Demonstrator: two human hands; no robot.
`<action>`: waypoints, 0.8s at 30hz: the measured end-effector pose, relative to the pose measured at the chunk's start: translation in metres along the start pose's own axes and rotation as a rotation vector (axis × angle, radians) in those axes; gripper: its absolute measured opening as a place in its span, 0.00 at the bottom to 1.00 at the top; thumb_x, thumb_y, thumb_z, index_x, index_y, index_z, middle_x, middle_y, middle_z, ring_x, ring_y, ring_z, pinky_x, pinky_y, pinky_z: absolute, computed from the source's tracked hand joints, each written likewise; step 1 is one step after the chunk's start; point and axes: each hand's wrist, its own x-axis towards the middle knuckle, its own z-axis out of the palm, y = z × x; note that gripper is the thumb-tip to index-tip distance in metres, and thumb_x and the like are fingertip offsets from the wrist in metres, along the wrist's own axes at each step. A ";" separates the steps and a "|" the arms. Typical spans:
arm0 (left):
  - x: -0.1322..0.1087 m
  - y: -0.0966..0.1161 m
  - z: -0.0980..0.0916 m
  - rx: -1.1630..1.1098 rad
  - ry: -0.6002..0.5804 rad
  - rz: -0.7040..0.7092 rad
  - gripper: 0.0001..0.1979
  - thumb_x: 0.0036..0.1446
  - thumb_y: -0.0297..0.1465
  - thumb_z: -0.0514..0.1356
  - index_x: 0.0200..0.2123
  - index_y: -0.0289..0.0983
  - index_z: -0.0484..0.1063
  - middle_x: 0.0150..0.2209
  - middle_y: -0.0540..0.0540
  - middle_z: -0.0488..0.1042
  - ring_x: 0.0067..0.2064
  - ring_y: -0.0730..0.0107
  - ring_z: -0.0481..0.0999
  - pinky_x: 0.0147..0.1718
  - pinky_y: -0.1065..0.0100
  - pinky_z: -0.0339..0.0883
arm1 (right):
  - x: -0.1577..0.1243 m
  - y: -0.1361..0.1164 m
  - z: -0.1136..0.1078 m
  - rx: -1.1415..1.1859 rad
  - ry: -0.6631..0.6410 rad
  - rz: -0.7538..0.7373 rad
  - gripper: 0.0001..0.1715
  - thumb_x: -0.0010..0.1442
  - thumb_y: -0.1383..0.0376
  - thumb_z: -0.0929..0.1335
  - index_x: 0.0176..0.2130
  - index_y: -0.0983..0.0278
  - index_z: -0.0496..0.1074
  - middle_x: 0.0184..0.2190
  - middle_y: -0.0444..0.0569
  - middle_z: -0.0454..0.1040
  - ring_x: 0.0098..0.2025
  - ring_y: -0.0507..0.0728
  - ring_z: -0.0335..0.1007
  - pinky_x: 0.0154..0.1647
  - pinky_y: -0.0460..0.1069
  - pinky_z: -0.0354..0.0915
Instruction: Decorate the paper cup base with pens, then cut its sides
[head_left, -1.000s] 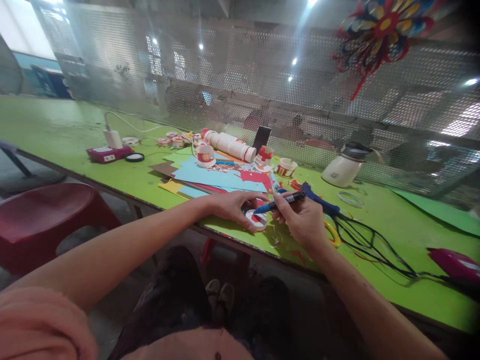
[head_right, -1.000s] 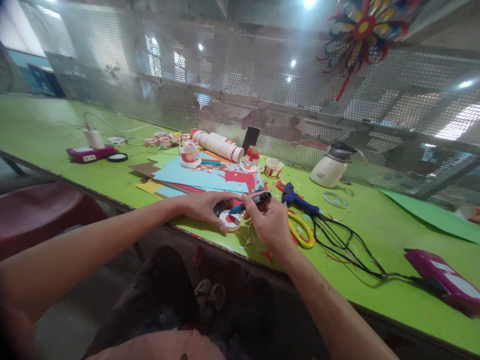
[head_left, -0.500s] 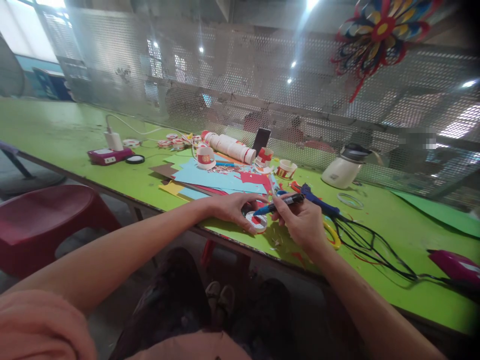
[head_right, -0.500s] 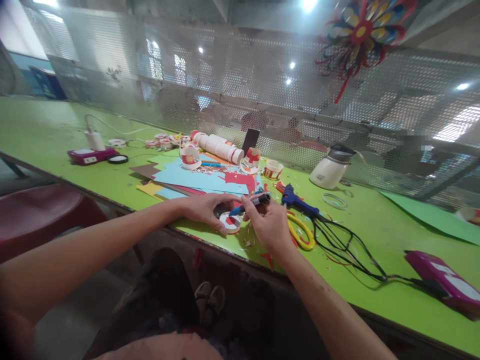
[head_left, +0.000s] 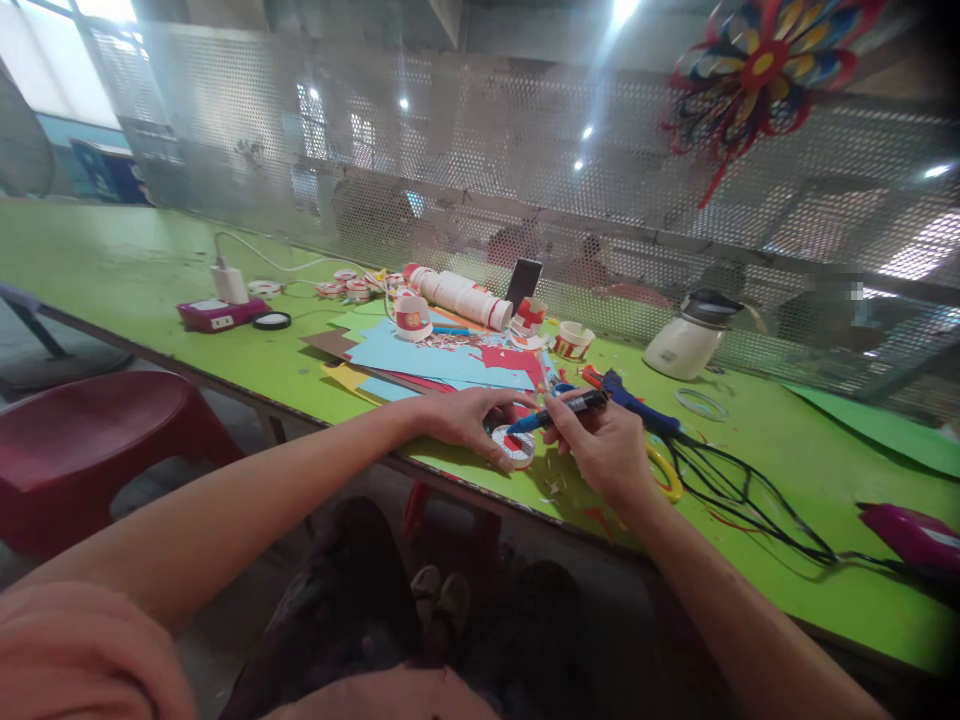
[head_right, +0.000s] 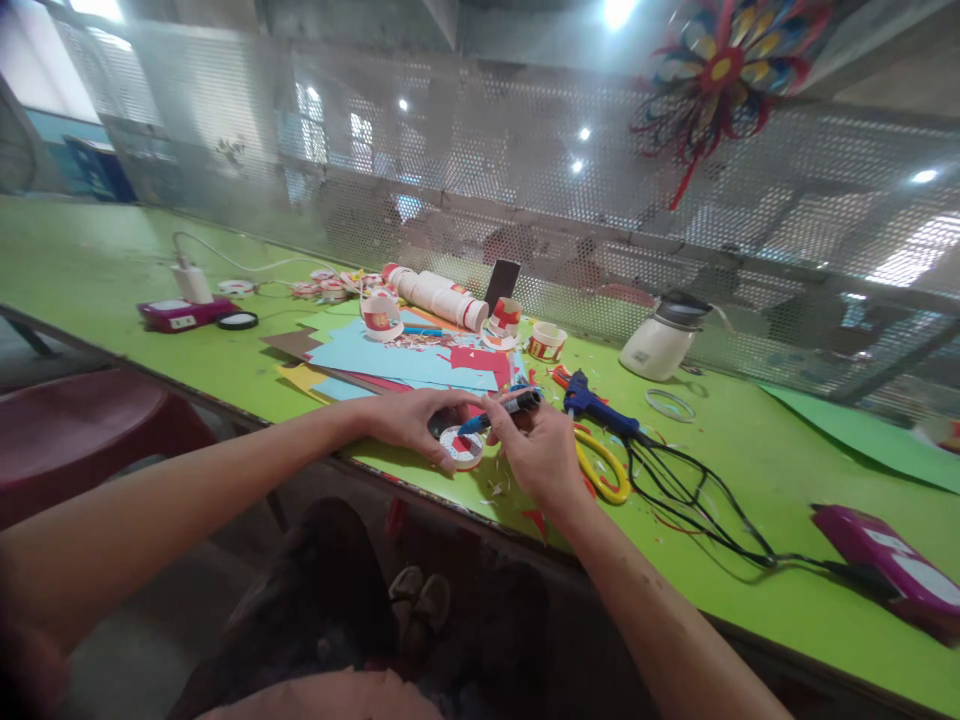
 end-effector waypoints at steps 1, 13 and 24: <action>0.000 0.001 0.000 -0.002 0.002 -0.002 0.43 0.41 0.38 0.72 0.60 0.39 0.59 0.39 0.49 0.69 0.41 0.68 0.69 0.42 0.66 0.62 | 0.000 0.000 0.000 -0.003 0.001 -0.001 0.22 0.57 0.49 0.69 0.28 0.66 0.72 0.16 0.45 0.72 0.15 0.50 0.63 0.16 0.45 0.60; -0.001 0.003 0.000 0.019 0.002 -0.017 0.43 0.41 0.37 0.72 0.60 0.38 0.60 0.40 0.48 0.69 0.41 0.67 0.69 0.43 0.66 0.62 | 0.002 0.001 -0.002 -0.033 -0.001 0.003 0.23 0.56 0.49 0.69 0.26 0.66 0.72 0.15 0.46 0.72 0.14 0.50 0.63 0.15 0.45 0.59; 0.000 -0.001 -0.001 0.025 -0.010 -0.017 0.44 0.41 0.38 0.72 0.61 0.40 0.59 0.41 0.48 0.70 0.43 0.66 0.69 0.44 0.66 0.63 | 0.001 0.002 -0.002 -0.021 0.004 -0.019 0.22 0.57 0.49 0.69 0.27 0.66 0.72 0.15 0.45 0.72 0.15 0.50 0.64 0.17 0.45 0.61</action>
